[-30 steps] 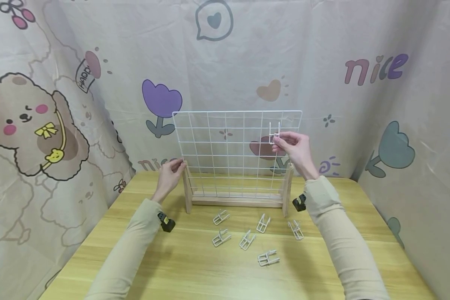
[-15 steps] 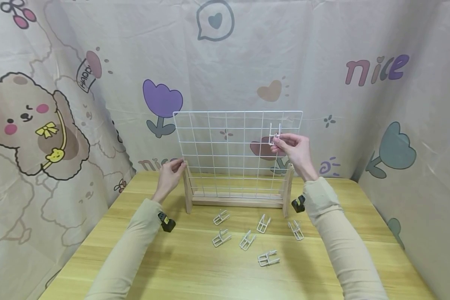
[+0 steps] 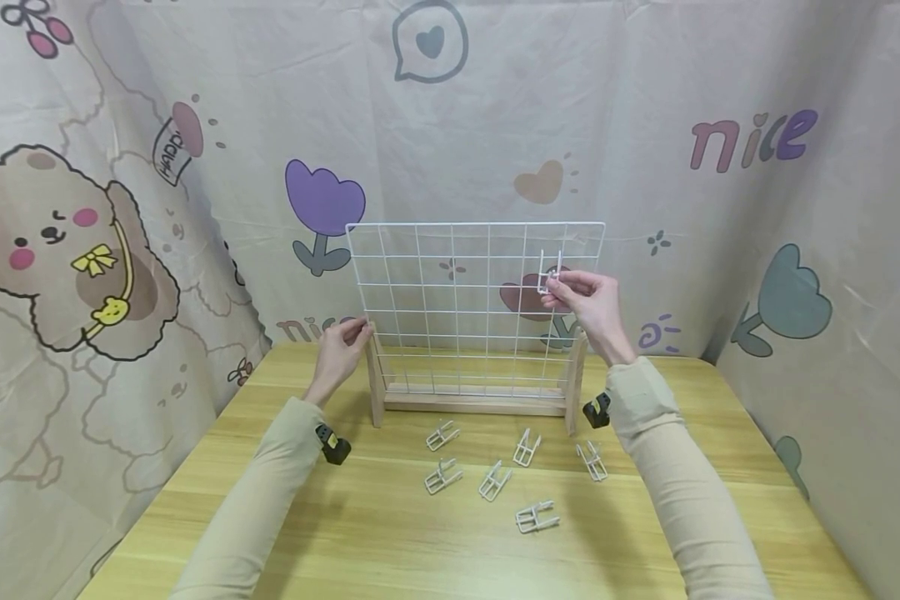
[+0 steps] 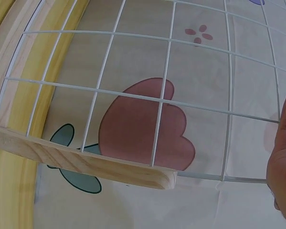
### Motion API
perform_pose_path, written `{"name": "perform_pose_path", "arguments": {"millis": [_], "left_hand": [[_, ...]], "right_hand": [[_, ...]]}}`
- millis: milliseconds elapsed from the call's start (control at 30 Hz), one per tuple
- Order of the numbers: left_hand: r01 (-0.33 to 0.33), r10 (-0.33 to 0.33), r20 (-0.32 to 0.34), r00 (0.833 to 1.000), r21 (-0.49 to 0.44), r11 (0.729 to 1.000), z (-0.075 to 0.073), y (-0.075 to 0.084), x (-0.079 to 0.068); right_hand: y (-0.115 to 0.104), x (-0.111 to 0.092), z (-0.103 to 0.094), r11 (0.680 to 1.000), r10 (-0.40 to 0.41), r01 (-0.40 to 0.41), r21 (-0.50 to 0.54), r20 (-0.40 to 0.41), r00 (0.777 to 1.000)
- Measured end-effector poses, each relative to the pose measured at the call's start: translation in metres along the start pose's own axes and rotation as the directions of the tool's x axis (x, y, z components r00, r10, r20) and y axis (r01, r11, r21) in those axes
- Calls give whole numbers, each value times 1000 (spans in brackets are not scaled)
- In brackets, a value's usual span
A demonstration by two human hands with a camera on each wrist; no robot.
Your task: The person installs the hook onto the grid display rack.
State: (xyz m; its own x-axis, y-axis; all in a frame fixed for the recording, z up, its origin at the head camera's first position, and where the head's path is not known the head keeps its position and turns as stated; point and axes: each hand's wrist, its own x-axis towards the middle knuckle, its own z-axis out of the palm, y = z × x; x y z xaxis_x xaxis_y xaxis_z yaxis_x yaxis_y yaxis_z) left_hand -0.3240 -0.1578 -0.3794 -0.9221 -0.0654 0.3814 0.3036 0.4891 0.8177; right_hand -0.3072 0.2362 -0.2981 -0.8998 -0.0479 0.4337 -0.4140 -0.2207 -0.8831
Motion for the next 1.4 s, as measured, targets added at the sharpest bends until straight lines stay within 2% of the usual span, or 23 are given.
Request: {"name": "perform_pose_path", "arguments": {"millis": [433,900,1200,1400], "left_hand": [[13,-13,8,1000,-1,1000,0,0,0],[22,-22,9,1000,-14,1000,0,1,-1],[7,-7,0,1000,-1,1000,1,-1,0],[-7,7,-4,1000,3,1000,0,1,-1]], "right_hand": [[3,-2,0,1000,3,-3,-18,6,1000],[6,-2,-1,1000,2,-2,8,17,1000],[5,-3,-2,1000,9,-10,10,17,1000],[6,-5,-3,999,35,-35,-27,19,999]]}}
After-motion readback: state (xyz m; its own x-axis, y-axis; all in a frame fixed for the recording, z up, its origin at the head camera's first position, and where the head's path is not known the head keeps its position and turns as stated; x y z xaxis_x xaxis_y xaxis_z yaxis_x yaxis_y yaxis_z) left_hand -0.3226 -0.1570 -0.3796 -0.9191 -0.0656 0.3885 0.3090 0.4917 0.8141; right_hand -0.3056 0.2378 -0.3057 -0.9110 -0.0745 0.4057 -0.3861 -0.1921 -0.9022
